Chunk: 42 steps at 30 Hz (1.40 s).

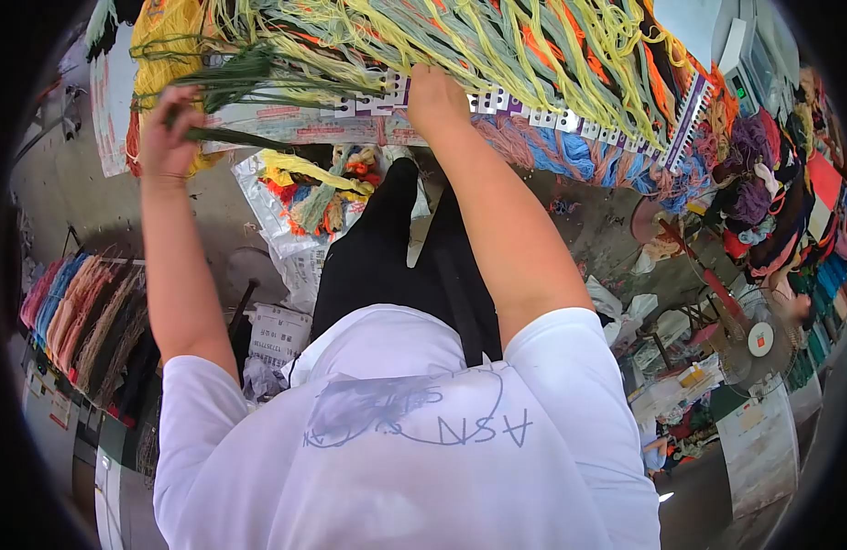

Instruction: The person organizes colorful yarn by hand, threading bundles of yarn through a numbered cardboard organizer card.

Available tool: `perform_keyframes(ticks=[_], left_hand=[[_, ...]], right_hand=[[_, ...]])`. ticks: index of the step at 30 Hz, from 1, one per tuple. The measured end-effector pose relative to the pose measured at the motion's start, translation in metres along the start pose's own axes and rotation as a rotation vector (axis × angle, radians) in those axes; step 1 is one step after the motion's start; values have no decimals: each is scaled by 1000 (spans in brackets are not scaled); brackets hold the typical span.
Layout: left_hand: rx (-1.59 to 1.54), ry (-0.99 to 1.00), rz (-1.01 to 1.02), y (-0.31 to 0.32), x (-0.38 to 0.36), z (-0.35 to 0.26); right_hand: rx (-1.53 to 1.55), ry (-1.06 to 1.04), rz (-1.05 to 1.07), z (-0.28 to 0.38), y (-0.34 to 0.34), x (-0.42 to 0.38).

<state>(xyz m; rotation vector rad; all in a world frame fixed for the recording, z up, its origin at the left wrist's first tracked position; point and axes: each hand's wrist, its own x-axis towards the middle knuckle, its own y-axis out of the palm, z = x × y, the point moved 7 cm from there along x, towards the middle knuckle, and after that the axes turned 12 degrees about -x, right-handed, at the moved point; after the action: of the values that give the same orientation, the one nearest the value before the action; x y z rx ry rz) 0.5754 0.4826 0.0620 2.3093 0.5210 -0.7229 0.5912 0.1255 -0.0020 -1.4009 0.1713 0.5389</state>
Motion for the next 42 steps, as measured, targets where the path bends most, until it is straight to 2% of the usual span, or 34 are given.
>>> perform_keyframes(ticks=[1,2,3,5,6,7,8,9,10,11,12,14,17,18,20,21,25,27,28,30,31,33,42], left_hand=[[-70,70,-15,-6,5,-35],[-138,115,60,-10,13,-68],[-63,174,102,19,-3,-89],[438,519,-183,41,-24,-122],[479,556,-274,42,-28,-127],[533,535,-195,55,-39,-122],[392,482,-125,73,-54,-105],[389,300,-183,81,-68,-81],[325,185,-212,115,-97,-57],[246,80,11,135,-109,-32],[190,-12,270,172,-136,-16],[-19,-172,306,211,-173,16],[-102,-265,569,249,-211,38],[-100,-254,575,254,-220,36],[-197,-323,641,271,-237,31],[-249,-362,640,277,-244,28],[-241,-338,698,294,-261,28],[-127,-264,664,301,-265,29],[-126,-259,666,305,-267,29],[-237,-321,703,313,-273,29],[-240,-315,699,315,-274,30],[-271,-351,696,319,-276,34],[-232,-315,700,333,-282,34]], right_hand=[[10,22,-12,0,2,-2],[17,37,21,0,4,-1],[18,31,8,1,1,-3],[72,21,6,2,-2,-9],[152,-1,-103,2,-9,-19],[246,54,-166,1,-25,-28],[341,108,-228,2,-41,-40],[397,108,-350,6,-65,-54],[472,84,-353,17,-92,-70],[543,56,-359,30,-124,-86],[763,46,-315,41,-142,-100],[1002,-97,-280,65,-188,-127],[947,-243,-286,81,-242,-159],[944,-253,-294,78,-251,-169],[1362,-120,3,72,-248,-177],[1426,-152,9,72,-256,-183],[1358,-259,-26,65,-273,-194],[1075,-305,-108,62,-286,-198],[1074,-310,-110,58,-287,-200],[1271,-330,-87,50,-289,-203],[1269,-336,-81,47,-291,-205],[1414,-276,-5,41,-292,-210],[1461,-299,63,27,-304,-216]])
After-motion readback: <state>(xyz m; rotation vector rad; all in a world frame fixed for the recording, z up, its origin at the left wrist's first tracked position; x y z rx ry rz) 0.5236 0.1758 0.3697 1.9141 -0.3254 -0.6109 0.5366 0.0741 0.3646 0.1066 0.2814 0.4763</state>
